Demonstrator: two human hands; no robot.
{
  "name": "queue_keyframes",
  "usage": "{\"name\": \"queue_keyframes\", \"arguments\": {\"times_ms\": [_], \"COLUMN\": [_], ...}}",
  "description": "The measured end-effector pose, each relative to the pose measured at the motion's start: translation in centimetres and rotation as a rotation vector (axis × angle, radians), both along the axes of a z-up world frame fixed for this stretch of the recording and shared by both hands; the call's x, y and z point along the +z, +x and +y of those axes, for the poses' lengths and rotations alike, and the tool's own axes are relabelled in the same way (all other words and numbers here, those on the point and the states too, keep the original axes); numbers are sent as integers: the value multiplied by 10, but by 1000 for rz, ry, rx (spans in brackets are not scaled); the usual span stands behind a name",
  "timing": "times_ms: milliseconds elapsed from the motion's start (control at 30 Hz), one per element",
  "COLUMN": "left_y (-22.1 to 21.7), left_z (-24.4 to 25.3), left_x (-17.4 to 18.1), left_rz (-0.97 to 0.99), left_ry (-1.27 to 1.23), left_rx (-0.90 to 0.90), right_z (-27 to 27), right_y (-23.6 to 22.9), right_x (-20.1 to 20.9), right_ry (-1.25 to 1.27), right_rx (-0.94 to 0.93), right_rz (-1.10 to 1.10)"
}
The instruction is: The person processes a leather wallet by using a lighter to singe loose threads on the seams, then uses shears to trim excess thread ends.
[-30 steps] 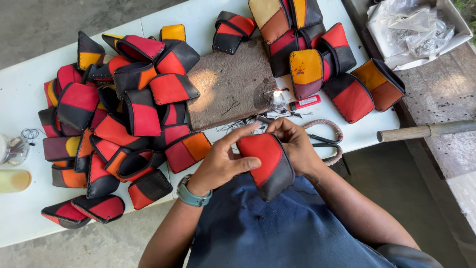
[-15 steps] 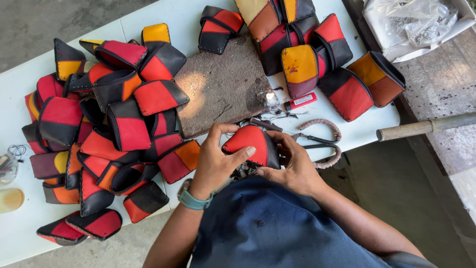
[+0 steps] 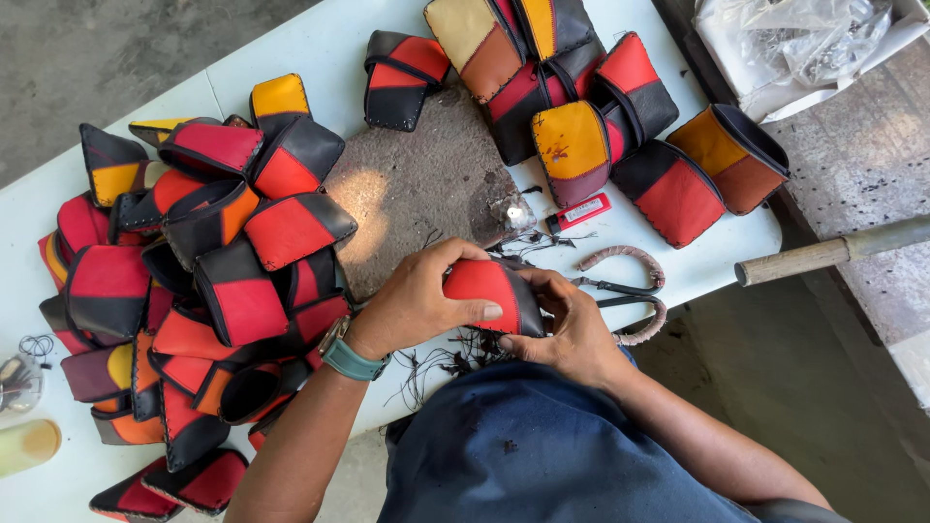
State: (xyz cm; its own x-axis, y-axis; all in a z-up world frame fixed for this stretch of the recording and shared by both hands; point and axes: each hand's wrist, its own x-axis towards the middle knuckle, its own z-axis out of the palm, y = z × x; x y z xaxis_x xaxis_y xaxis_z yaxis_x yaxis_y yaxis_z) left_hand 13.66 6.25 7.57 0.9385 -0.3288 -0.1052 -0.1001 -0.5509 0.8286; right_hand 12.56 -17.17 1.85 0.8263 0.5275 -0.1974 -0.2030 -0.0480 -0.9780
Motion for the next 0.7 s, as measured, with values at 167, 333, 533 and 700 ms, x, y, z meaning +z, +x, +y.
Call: {"name": "queue_keyframes", "arguments": {"times_ms": [167, 333, 533, 700], "left_y": [15, 34, 50, 58], "left_z": [1, -2, -6, -5], "left_x": [-7, -13, -26, -31], "left_rz": [-33, 166, 289, 294], "left_ry": [74, 34, -42, -48], "left_rx": [-100, -85, -9, -4], "right_z": [6, 12, 23, 26], "right_y": [-2, 5, 14, 18], "right_x": [-10, -18, -26, -31], "right_ry": [-12, 70, 148, 126], "right_rx": [-96, -133, -175, -182], "right_rz": [68, 149, 215, 271]}}
